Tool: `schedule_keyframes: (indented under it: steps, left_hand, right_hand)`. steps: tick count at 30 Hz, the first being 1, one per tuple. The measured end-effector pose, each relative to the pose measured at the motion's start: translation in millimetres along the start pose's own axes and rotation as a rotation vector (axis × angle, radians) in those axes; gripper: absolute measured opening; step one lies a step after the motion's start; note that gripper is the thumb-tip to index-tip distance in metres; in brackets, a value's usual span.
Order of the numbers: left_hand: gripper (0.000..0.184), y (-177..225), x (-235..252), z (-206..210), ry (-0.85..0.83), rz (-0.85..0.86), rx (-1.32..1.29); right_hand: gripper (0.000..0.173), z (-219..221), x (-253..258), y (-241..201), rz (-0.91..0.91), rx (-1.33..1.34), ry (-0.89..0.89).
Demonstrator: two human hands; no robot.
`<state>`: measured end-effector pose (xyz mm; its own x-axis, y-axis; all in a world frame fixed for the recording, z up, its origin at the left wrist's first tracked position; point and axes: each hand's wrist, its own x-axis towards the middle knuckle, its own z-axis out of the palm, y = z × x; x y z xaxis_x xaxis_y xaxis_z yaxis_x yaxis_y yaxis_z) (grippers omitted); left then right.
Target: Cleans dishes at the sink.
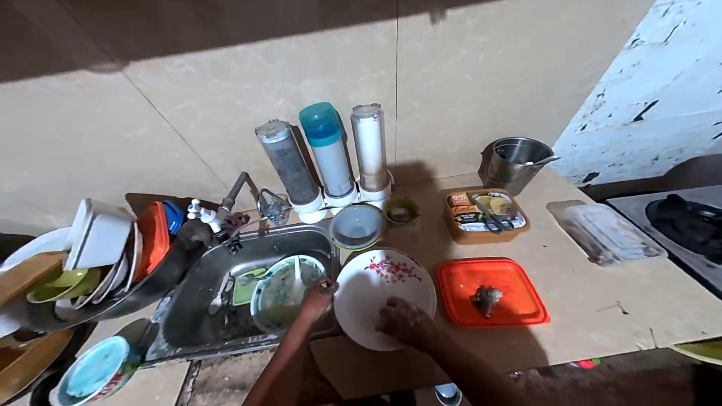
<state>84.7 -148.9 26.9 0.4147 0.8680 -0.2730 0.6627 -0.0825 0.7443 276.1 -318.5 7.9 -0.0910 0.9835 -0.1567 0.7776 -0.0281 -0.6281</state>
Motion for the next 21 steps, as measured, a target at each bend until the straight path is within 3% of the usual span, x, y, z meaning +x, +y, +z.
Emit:
schedule_keyframes:
  steps: [4,8,11,12,16,21]
  left_hand:
    - [0.024,-0.6,-2.2,-3.1,0.071,-0.039,-0.024]
    - [0.027,13.0,-10.6,4.2,0.351,0.115,-0.102]
    - [0.07,3.5,-15.7,28.9,0.264,0.26,-0.138]
    - [0.075,-4.0,-18.7,38.9,0.254,0.268,-0.09]
    - [0.052,-17.2,-34.2,51.0,0.369,0.229,-0.023]
    - [0.043,6.7,-14.4,30.4,0.207,0.07,-0.266]
  right_hand:
    - [0.065,4.3,29.3,10.1,0.015,-0.13,0.119]
    - [0.078,13.3,51.4,21.4,-0.035,-0.194,0.121]
    - [0.081,13.5,57.0,21.1,-0.031,-0.205,0.102]
    - [0.081,13.5,57.1,21.3,-0.028,-0.206,0.097]
    - [0.081,13.1,58.5,21.0,-0.043,-0.189,0.097]
    - [0.081,13.7,58.5,20.0,-0.037,-0.206,0.103]
